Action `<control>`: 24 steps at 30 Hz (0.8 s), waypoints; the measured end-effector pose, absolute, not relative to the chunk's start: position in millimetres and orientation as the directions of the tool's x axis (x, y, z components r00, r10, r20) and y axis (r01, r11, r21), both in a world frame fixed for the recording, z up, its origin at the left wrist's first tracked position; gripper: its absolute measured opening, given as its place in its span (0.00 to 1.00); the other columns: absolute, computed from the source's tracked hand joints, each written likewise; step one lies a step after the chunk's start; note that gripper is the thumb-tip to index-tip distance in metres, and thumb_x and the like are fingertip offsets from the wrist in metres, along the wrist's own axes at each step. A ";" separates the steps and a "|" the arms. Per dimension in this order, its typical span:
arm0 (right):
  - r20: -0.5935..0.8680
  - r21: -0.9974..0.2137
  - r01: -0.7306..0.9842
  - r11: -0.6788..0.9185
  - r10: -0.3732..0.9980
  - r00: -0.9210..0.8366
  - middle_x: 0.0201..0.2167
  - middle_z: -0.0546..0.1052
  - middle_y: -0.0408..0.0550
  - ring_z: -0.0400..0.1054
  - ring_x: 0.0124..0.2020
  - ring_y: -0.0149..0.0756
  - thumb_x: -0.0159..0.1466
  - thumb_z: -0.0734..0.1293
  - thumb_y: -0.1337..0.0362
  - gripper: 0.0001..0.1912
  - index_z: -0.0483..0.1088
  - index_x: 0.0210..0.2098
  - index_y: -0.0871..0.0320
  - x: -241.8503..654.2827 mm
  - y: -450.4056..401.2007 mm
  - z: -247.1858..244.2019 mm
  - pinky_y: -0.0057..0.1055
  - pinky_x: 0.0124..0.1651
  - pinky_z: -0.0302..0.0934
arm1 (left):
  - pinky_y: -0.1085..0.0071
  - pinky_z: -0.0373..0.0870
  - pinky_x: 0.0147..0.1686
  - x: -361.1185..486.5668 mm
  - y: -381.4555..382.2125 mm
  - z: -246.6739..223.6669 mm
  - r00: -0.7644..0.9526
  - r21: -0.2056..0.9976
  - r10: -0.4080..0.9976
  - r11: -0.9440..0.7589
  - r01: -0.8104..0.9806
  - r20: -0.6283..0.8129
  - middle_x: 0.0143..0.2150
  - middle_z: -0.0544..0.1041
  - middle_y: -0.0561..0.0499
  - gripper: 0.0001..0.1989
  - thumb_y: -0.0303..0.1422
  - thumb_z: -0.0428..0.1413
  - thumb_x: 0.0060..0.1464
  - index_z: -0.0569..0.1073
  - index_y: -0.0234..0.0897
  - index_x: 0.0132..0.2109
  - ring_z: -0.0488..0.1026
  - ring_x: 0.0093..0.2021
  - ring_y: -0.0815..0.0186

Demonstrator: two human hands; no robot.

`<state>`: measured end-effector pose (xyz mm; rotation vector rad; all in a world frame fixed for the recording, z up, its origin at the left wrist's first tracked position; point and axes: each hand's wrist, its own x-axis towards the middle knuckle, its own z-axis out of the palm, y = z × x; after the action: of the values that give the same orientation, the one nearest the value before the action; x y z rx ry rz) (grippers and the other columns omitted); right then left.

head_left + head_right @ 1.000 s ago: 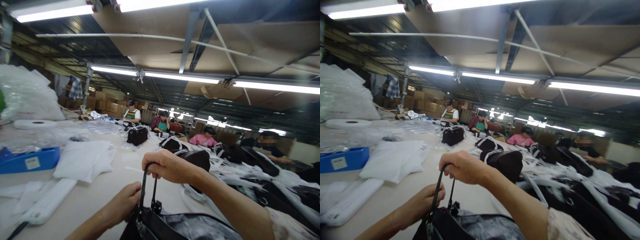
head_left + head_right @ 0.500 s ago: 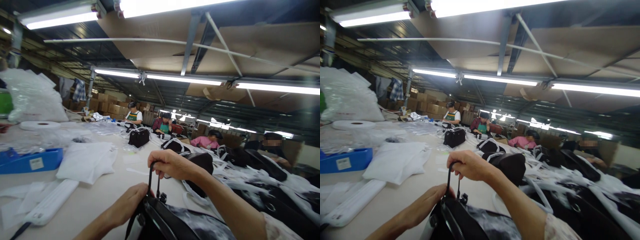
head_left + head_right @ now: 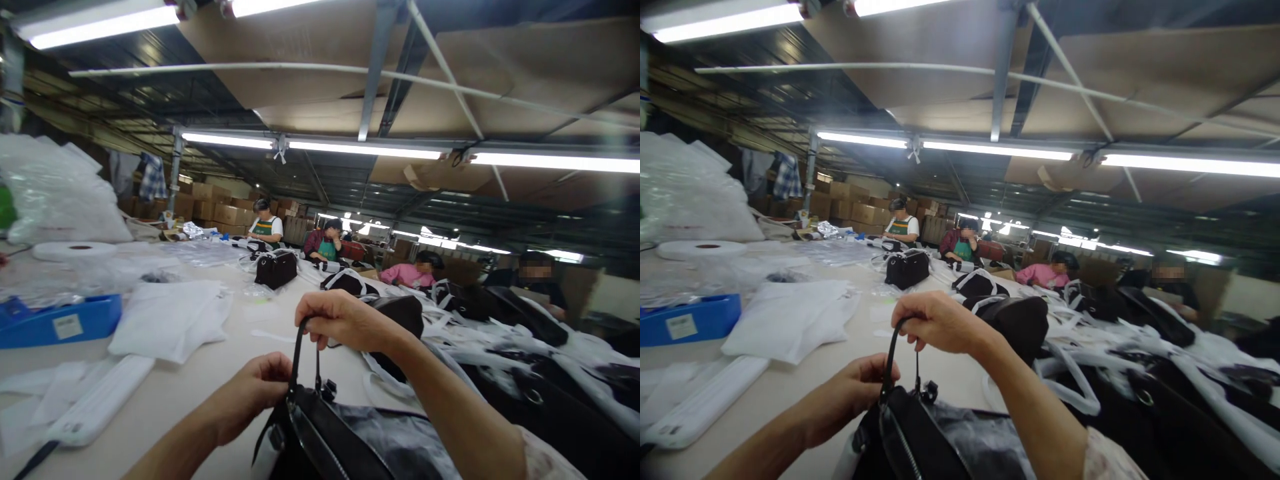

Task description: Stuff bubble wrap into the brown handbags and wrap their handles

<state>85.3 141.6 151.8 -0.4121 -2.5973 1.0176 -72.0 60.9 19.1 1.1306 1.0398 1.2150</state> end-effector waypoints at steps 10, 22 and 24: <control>0.122 -0.589 0.078 0.805 0.184 -0.975 0.22 0.70 0.35 0.62 0.24 0.23 0.56 0.67 0.75 0.06 0.72 0.32 0.61 82.4 129.3 163.7 0.18 0.26 0.56 | 0.77 0.54 0.18 -84.9 53.3 32.9 0.183 0.931 0.938 0.240 0.276 -0.296 0.23 0.65 0.58 0.15 0.34 0.53 0.33 0.70 0.38 0.34 0.60 0.21 0.71; 0.135 -0.139 0.384 0.913 0.401 -0.906 0.22 0.66 0.37 0.59 0.24 0.27 0.67 0.65 0.65 0.10 0.72 0.29 0.58 190.3 106.5 198.7 0.24 0.29 0.51 | 0.71 0.63 0.28 -244.5 63.0 56.9 -0.380 0.608 0.879 0.137 0.782 0.290 0.20 0.63 0.54 0.06 0.30 0.42 0.37 0.58 0.39 0.17 0.61 0.25 0.65; 0.213 -0.190 0.421 0.887 0.456 -0.864 0.20 0.64 0.38 0.57 0.23 0.28 0.68 0.61 0.64 0.15 0.70 0.26 0.58 208.4 114.0 194.8 0.25 0.28 0.50 | 0.70 0.66 0.29 -254.7 57.5 56.5 -0.423 0.658 0.856 0.139 0.740 0.295 0.19 0.63 0.54 0.06 0.29 0.42 0.40 0.58 0.39 0.19 0.63 0.26 0.65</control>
<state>208.4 114.0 194.8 -0.6627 -2.8024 0.2002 -254.7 57.5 56.5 1.5939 2.2513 1.1537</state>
